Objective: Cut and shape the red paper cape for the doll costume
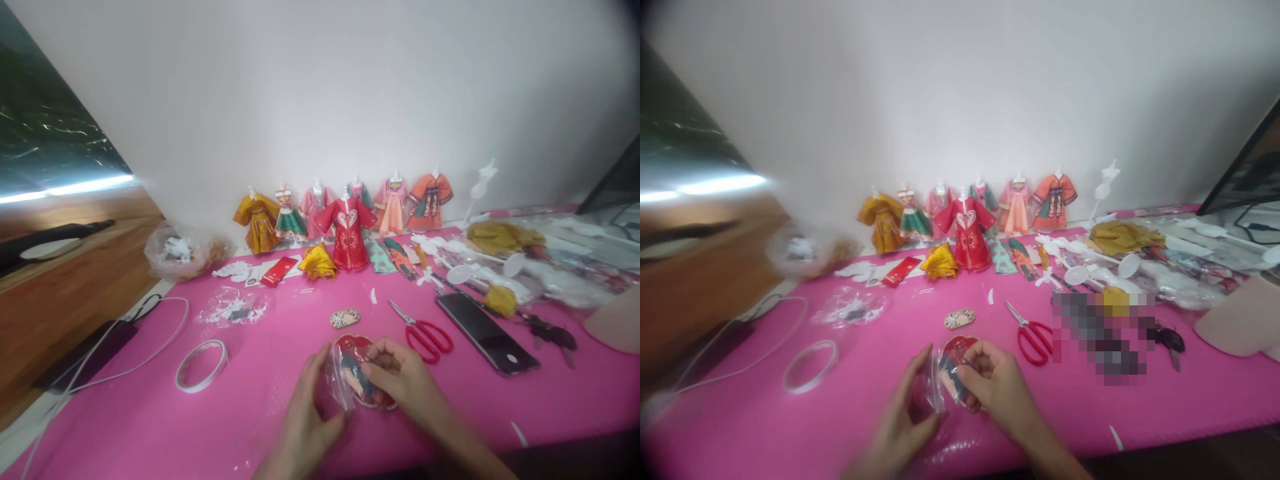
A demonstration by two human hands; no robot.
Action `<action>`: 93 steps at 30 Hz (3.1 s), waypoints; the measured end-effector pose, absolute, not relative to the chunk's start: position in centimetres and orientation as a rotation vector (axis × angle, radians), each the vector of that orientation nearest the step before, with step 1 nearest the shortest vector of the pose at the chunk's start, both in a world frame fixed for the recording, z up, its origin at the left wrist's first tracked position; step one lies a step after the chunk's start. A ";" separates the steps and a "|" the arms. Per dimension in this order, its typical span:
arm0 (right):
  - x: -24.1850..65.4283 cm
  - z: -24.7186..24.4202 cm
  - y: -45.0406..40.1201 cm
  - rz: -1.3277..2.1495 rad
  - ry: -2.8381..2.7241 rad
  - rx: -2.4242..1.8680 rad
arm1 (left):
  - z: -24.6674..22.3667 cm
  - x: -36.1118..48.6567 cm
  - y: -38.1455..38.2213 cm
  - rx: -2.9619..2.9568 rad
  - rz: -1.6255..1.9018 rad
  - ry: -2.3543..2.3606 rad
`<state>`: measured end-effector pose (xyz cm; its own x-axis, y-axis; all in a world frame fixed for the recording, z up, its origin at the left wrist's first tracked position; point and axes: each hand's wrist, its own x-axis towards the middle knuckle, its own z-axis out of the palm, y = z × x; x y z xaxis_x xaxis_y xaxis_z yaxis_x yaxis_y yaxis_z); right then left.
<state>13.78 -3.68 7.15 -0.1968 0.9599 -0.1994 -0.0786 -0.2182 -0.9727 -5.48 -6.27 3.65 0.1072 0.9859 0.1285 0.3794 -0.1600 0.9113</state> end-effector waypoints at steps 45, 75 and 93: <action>13.7 6.5 -4.8 1.354 -1.211 -1.263 | 2.8 -2.8 -6.0 1.960 0.966 1.537; 14.3 9.3 -4.3 0.992 -2.018 -1.238 | 0.7 -4.5 -4.7 2.309 1.042 1.390; 14.8 11.3 -4.9 0.582 -2.482 -1.107 | 0.8 -4.8 -5.2 2.228 1.139 1.360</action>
<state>14.82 -4.90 11.30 -0.6282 0.7624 0.1553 0.6139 0.6083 -0.5030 -4.81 -5.18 0.84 0.2408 0.8469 0.4740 0.6152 -0.5109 0.6004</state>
